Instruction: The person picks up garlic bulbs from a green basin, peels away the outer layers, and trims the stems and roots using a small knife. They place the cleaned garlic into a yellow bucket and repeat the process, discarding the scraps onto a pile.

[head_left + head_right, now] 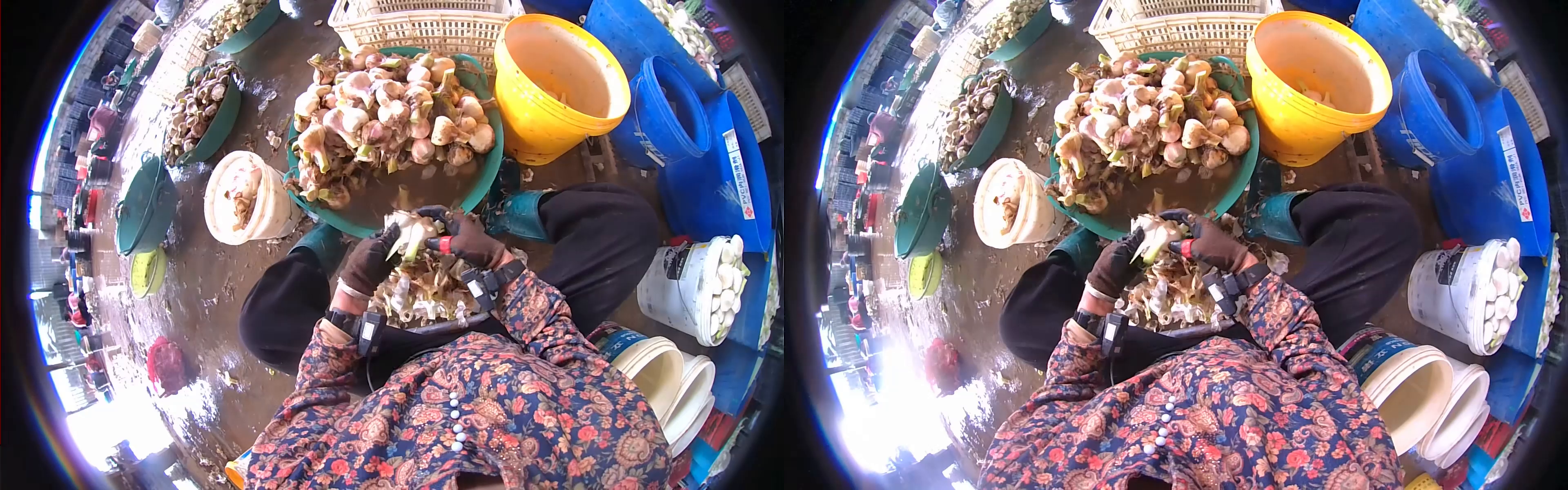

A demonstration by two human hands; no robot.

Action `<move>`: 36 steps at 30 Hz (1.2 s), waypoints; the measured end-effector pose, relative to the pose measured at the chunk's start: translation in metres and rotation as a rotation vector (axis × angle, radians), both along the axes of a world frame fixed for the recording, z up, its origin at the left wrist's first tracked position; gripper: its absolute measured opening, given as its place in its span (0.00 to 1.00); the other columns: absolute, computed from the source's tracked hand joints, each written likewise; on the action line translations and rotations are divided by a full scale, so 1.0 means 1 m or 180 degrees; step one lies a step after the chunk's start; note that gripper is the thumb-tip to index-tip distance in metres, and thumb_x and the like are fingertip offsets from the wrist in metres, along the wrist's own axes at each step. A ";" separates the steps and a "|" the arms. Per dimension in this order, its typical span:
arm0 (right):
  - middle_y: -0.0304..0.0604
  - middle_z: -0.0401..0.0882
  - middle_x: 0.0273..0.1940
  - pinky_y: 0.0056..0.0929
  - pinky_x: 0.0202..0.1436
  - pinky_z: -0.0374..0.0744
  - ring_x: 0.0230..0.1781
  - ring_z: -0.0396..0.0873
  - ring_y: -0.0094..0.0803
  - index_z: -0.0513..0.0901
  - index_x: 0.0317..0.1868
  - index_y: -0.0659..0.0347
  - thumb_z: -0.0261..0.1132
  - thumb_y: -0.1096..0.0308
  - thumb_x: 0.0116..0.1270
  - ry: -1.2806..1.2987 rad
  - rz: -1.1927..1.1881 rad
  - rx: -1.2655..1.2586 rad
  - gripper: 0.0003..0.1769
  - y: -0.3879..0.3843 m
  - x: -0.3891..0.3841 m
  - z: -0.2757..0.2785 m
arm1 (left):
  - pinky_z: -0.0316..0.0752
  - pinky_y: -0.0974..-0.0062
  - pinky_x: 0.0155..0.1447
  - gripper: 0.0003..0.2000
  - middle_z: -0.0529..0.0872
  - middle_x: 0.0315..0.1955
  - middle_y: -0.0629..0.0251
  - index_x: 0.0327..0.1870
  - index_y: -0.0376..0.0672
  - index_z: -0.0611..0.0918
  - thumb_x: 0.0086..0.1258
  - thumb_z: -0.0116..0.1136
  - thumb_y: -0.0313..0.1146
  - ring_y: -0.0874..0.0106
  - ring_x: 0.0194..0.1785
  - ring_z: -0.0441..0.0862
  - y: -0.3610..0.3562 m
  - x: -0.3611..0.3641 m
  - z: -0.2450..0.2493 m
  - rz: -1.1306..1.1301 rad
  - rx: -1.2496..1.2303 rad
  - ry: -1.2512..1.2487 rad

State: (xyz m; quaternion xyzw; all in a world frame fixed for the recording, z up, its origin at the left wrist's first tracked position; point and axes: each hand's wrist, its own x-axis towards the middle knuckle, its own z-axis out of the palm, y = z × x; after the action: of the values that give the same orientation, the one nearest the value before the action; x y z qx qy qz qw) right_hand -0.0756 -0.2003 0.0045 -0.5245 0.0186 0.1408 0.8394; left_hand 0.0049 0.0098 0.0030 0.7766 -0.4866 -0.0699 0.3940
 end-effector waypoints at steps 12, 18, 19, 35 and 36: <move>0.29 0.76 0.27 0.21 0.32 0.71 0.27 0.70 0.19 0.81 0.34 0.64 0.69 0.62 0.59 0.0675 -0.2252 -0.0024 0.13 0.014 0.007 -0.036 | 0.70 0.78 0.51 0.13 0.82 0.40 0.68 0.45 0.35 0.80 0.66 0.59 0.34 0.77 0.44 0.76 -0.011 -0.021 0.025 0.0978 -0.0745 0.3620; 0.31 0.76 0.21 0.19 0.20 0.70 0.16 0.70 0.18 0.79 0.28 0.52 0.68 0.50 0.57 0.1737 -0.2450 0.0987 0.15 -0.020 0.003 -0.058 | 0.74 0.69 0.45 0.13 0.82 0.34 0.54 0.39 0.39 0.83 0.57 0.65 0.36 0.62 0.40 0.80 0.006 -0.042 0.037 -0.0935 0.1766 0.1641; 0.30 0.76 0.21 0.18 0.19 0.69 0.15 0.69 0.17 0.79 0.27 0.51 0.68 0.48 0.57 0.1860 -0.2306 0.1041 0.16 -0.025 0.002 -0.059 | 0.74 0.69 0.45 0.13 0.82 0.34 0.54 0.39 0.39 0.83 0.57 0.65 0.36 0.62 0.40 0.80 0.009 -0.043 0.032 -0.0925 0.1765 0.1649; 0.31 0.74 0.30 0.25 0.32 0.68 0.29 0.69 0.23 0.77 0.33 0.55 0.71 0.67 0.54 0.1628 -0.2485 0.0883 0.11 -0.005 -0.005 -0.092 | 0.76 0.62 0.39 0.26 0.77 0.46 0.57 0.56 0.53 0.72 0.51 0.59 0.32 0.59 0.41 0.81 -0.216 0.120 -0.013 0.0516 0.1985 -0.1918; 0.30 0.73 0.29 0.25 0.32 0.67 0.29 0.68 0.22 0.77 0.32 0.55 0.71 0.67 0.54 0.1552 -0.2579 0.0630 0.10 -0.007 -0.004 -0.114 | 0.76 0.62 0.39 0.26 0.77 0.46 0.57 0.56 0.53 0.72 0.51 0.59 0.32 0.59 0.41 0.81 -0.223 0.124 -0.010 0.0511 0.1927 -0.1952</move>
State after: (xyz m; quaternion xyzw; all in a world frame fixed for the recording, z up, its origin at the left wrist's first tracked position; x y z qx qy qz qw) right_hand -0.0797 -0.2075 -0.1096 -0.3443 0.4042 -0.0776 0.8438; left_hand 0.1289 -0.2134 -0.0074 0.8772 -0.4768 0.0553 -0.0100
